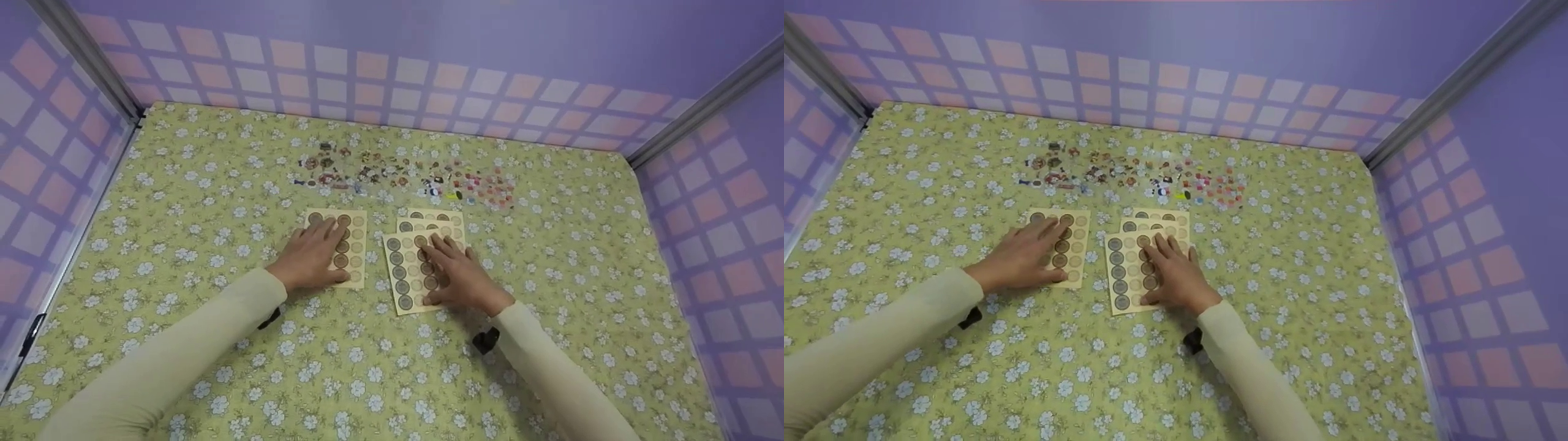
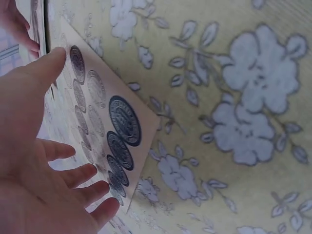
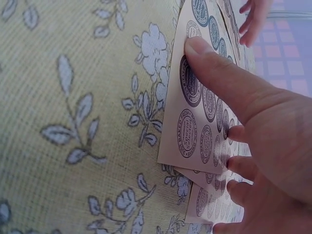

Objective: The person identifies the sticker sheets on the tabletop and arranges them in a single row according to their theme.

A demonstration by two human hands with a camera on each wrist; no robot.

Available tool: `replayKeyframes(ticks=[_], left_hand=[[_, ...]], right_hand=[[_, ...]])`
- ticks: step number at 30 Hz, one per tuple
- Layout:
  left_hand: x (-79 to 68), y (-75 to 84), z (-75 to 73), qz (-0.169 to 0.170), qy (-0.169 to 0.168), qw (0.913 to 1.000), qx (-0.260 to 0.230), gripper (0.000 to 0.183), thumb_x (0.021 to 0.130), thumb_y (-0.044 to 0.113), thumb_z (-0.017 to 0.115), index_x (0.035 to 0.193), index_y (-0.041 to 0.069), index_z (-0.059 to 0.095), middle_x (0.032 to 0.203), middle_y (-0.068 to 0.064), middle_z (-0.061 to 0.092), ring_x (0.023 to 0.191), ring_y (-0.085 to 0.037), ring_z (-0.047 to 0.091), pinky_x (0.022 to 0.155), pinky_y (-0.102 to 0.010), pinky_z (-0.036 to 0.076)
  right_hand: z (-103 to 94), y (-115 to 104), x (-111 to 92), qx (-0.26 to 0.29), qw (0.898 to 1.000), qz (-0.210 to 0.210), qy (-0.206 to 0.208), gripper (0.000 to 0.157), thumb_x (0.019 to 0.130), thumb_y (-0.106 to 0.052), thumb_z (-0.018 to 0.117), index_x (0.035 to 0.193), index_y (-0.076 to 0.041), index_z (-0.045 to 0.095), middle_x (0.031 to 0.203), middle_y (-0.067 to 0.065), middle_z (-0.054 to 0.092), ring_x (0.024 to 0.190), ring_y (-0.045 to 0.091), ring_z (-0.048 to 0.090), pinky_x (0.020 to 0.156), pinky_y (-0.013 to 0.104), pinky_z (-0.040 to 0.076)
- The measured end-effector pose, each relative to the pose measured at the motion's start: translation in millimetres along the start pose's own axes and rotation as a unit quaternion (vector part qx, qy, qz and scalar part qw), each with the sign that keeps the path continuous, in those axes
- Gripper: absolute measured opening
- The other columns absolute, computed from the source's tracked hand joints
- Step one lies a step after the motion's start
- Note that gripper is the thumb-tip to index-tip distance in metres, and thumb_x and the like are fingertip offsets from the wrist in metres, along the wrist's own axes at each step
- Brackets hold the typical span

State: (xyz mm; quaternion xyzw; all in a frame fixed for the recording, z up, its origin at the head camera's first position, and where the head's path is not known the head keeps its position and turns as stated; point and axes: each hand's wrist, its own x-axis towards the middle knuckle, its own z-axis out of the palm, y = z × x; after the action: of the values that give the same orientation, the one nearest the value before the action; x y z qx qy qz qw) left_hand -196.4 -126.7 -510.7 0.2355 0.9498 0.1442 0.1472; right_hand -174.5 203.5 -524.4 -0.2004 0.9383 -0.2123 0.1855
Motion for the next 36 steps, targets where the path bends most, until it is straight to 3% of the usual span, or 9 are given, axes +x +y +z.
replayKeyframes(ticks=[8,17,22,26,36], left_hand=[[1.7,-18.5,-6.1,-0.017,-0.014,0.9997,-0.007,0.103,0.084,0.054,0.069,0.157,0.015,0.008,0.161,-0.018,0.014,0.148,-0.039,0.015,0.112,-0.066,0.022],[-1.6,-42.3,-24.8,-0.03,-0.048,0.9974,-0.044,0.093,0.084,0.043,0.074,0.155,0.01,0.023,0.162,-0.018,0.008,0.148,-0.041,0.014,0.113,-0.064,0.024],[0.0,-41.5,-32.8,-0.032,-0.073,0.9944,-0.07,0.094,0.085,0.035,0.074,0.156,0.009,0.018,0.161,-0.022,0.002,0.147,-0.043,0.011,0.109,-0.059,0.034],[3.2,-36.7,-36.0,-0.039,-0.092,0.9931,-0.06,0.094,0.087,0.035,0.072,0.156,0.01,0.014,0.16,-0.026,-0.001,0.146,-0.047,0.008,0.105,-0.059,0.038],[7.1,-30.8,-37.1,-0.053,-0.097,0.9923,-0.056,0.093,0.086,0.036,0.073,0.155,0.008,0.017,0.159,-0.029,0.0,0.145,-0.05,0.008,0.106,-0.059,0.037]], right_hand=[[1.0,0,-1,0.001,1.0,0.002,0.007,0.103,0.075,-0.048,0.078,0.156,-0.024,0.018,0.164,0.004,0.007,0.152,0.031,0.003,0.117,0.064,0.001],[3.7,-6,5,-0.014,1.0,0.009,0.019,0.102,0.078,-0.051,0.074,0.157,-0.025,0.015,0.164,0.01,0.006,0.151,0.035,0.003,0.117,0.064,0.004],[6.0,-15,13,-0.027,0.999,0.004,0.029,0.101,0.08,-0.053,0.072,0.157,-0.024,0.013,0.163,0.015,0.006,0.149,0.041,0.002,0.118,0.062,0.005],[8.8,-22,22,-0.038,0.999,-0.001,0.034,0.101,0.081,-0.054,0.07,0.157,-0.024,0.011,0.163,0.015,0.006,0.15,0.039,0.001,0.118,0.063,0.006],[13.7,-41,47,-0.071,0.996,-0.01,0.05,0.099,0.081,-0.058,0.067,0.157,-0.023,0.014,0.162,0.018,0.012,0.148,0.043,0.01,0.118,0.063,0.01]])
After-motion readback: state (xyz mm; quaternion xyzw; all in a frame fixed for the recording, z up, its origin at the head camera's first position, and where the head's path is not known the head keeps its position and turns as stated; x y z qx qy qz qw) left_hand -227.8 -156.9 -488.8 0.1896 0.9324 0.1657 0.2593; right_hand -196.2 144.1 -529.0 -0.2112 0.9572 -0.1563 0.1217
